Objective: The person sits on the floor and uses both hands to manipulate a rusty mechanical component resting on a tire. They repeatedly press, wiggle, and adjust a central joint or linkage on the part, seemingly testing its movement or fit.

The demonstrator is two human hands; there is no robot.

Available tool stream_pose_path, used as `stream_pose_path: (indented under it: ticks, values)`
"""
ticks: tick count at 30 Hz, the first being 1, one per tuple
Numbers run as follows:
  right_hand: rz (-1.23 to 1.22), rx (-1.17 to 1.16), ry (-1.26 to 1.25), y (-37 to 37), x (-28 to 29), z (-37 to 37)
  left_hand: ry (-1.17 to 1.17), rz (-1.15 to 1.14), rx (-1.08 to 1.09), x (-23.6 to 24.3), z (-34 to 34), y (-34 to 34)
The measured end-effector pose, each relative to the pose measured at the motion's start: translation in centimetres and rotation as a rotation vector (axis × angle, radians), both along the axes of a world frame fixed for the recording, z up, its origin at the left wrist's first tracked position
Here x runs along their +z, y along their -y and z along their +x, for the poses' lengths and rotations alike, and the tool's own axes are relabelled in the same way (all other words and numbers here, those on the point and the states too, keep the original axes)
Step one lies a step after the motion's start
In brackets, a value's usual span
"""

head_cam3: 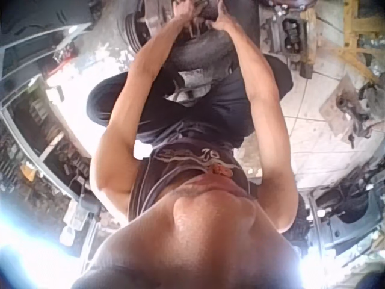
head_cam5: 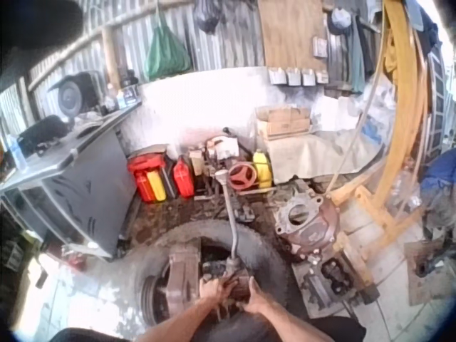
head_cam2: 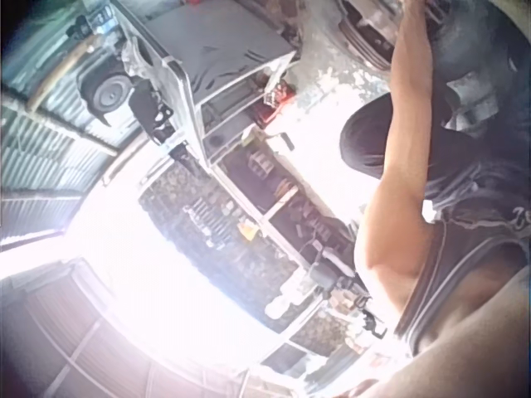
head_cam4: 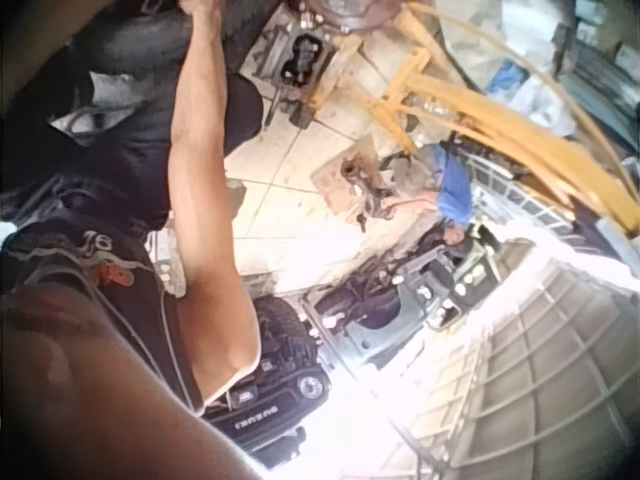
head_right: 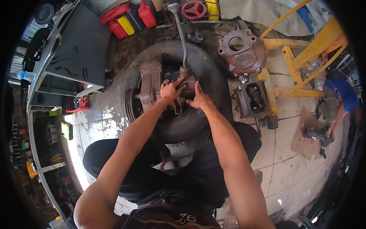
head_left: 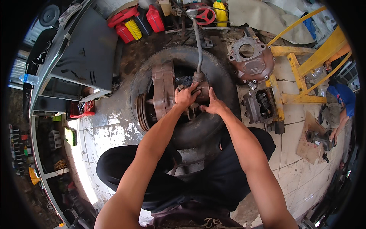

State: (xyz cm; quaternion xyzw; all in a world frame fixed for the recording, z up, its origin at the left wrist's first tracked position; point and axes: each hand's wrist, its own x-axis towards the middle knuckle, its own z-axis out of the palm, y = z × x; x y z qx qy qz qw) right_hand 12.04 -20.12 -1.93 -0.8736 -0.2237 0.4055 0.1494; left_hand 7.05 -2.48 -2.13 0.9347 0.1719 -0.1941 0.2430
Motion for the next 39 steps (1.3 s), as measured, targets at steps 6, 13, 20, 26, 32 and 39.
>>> stream_pose_path:
  ticks: [6,13,20,26,32,39]
  values:
    - [0.002,-0.005,-0.007,0.2,-0.1,-0.3,0.120,0.096,-0.066,-0.4,-1.7,0.2]
    - [-0.015,-0.020,0.011,-0.6,0.0,-0.4,0.181,0.220,0.065,-0.9,-1.8,2.7]
    - [-0.006,0.018,0.017,0.0,0.0,-0.2,0.119,0.164,0.011,-0.7,-1.8,1.6]
    - [-0.015,0.016,0.015,-0.1,0.3,-0.4,0.218,0.218,0.141,-1.2,-1.8,3.5]
    - [-0.012,0.031,0.036,-0.1,1.2,0.3,0.130,0.161,0.059,-0.3,-1.7,2.4]
    - [-0.008,0.038,0.084,0.0,-0.6,0.1,0.201,0.197,0.199,-0.7,-0.7,4.2]
